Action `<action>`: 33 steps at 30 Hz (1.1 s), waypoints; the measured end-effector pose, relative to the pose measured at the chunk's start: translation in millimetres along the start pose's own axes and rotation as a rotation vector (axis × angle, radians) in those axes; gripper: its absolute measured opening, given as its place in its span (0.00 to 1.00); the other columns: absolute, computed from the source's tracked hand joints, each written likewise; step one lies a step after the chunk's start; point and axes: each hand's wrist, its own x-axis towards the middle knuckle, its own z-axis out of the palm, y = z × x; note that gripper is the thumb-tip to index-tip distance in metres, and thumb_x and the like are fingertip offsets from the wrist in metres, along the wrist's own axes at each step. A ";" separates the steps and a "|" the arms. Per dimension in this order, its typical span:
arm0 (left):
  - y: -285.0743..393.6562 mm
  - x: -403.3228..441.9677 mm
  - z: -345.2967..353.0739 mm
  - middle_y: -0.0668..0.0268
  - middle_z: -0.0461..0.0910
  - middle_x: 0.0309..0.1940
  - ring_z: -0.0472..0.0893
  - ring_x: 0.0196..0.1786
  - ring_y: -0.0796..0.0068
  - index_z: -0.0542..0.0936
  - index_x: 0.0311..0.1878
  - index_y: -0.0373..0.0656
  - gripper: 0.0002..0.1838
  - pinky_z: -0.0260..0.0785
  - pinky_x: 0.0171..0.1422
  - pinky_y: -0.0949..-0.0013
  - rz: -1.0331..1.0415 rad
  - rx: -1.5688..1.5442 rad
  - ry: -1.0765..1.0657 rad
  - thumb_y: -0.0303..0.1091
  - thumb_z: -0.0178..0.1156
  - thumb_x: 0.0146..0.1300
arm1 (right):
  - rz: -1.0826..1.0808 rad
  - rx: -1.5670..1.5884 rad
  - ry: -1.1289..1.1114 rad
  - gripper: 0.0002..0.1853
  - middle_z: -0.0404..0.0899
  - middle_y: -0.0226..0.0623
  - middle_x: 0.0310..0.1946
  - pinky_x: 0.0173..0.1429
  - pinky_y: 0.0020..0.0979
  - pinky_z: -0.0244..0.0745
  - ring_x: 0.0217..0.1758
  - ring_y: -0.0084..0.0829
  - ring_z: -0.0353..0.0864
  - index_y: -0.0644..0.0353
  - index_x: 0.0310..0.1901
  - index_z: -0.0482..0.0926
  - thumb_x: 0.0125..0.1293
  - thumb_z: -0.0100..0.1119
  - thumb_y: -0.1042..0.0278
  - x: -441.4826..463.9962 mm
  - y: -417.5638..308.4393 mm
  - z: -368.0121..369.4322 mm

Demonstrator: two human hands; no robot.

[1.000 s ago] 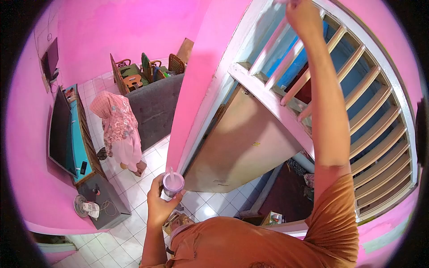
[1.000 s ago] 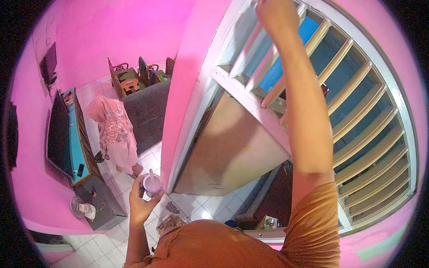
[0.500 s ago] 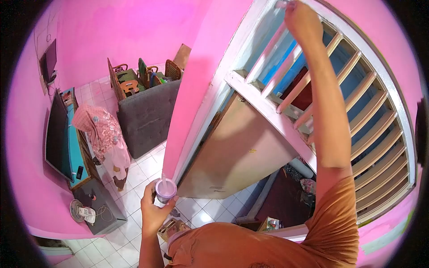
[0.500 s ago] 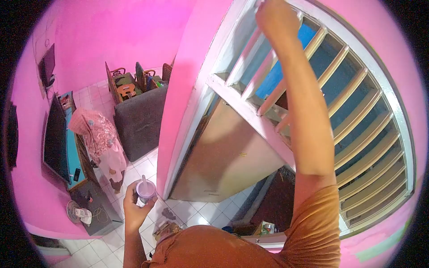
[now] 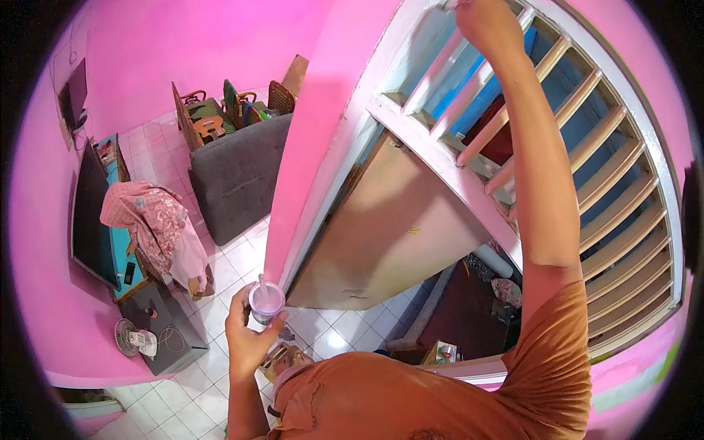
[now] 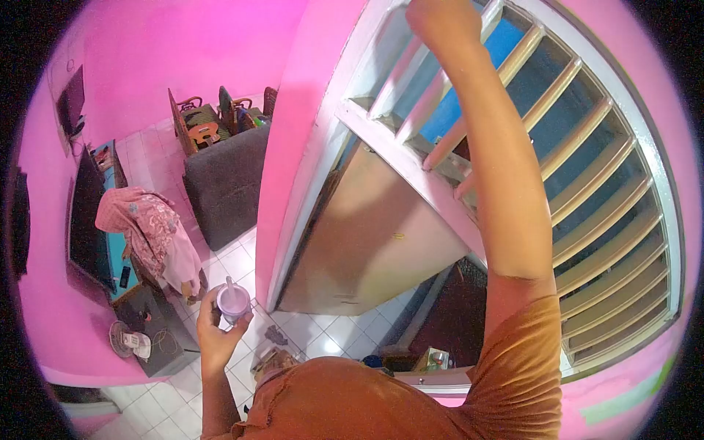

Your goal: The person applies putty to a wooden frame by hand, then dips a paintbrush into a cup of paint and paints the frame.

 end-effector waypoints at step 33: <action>3.6 -13.0 7.1 0.57 0.84 0.51 0.83 0.56 0.70 0.72 0.65 0.33 0.38 0.72 0.66 0.65 0.015 -0.001 -0.008 0.22 0.78 0.50 | 0.023 0.397 -0.250 0.21 0.86 0.60 0.37 0.56 0.51 0.80 0.45 0.60 0.86 0.70 0.37 0.87 0.70 0.58 0.55 -93.6 -17.6 40.4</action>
